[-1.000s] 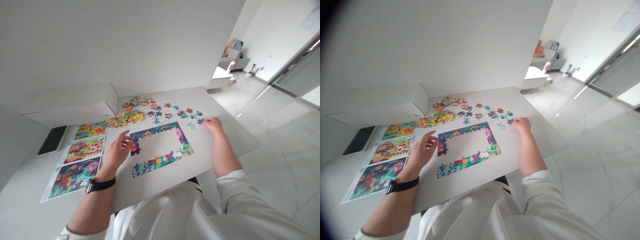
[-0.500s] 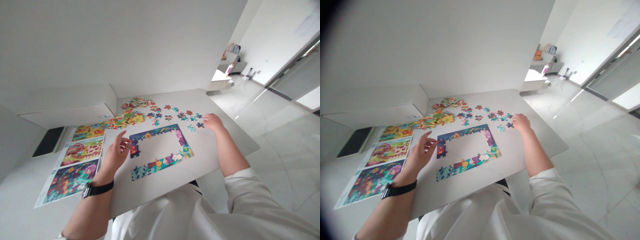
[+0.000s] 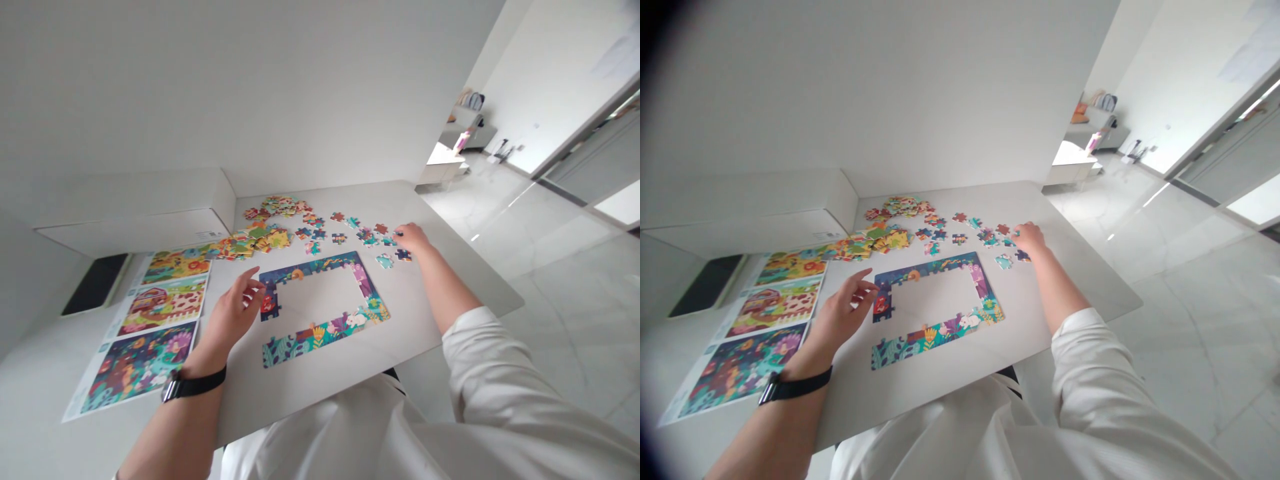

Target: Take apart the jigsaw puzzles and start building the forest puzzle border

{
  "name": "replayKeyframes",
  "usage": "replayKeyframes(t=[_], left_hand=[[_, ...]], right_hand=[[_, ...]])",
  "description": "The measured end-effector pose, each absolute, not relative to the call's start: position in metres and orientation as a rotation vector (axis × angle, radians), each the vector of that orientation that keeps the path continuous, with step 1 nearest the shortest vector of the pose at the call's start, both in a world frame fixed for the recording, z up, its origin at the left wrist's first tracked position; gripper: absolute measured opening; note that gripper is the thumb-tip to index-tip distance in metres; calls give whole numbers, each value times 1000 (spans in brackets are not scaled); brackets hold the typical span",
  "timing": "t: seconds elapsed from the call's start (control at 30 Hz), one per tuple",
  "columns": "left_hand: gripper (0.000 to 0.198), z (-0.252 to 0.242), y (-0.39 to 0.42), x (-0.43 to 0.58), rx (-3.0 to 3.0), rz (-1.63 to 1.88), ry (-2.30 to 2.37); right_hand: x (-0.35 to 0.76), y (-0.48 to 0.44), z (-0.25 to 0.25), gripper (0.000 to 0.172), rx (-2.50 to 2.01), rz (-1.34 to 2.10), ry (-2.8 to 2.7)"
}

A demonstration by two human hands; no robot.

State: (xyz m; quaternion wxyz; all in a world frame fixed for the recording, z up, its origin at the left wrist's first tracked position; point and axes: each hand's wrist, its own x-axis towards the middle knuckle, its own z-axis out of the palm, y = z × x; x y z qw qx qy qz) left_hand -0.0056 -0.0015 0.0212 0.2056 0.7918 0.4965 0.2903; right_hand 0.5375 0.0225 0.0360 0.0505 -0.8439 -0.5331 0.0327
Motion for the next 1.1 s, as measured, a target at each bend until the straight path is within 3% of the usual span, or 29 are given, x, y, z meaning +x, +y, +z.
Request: replayKeyframes(t=[0.33, 0.63, 1.1], left_hand=[[39, 22, -4, 1, 2311, 693, 1297], [43, 20, -4, 2, 2265, 682, 1325], [44, 51, -9, 28, 2308, 738, 1355]], right_hand=[[460, 43, 27, 41, -2331, 65, -1820], [456, 41, 13, 18, -2187, 43, -1785], [450, 44, 4, 28, -1929, 106, -1990]])
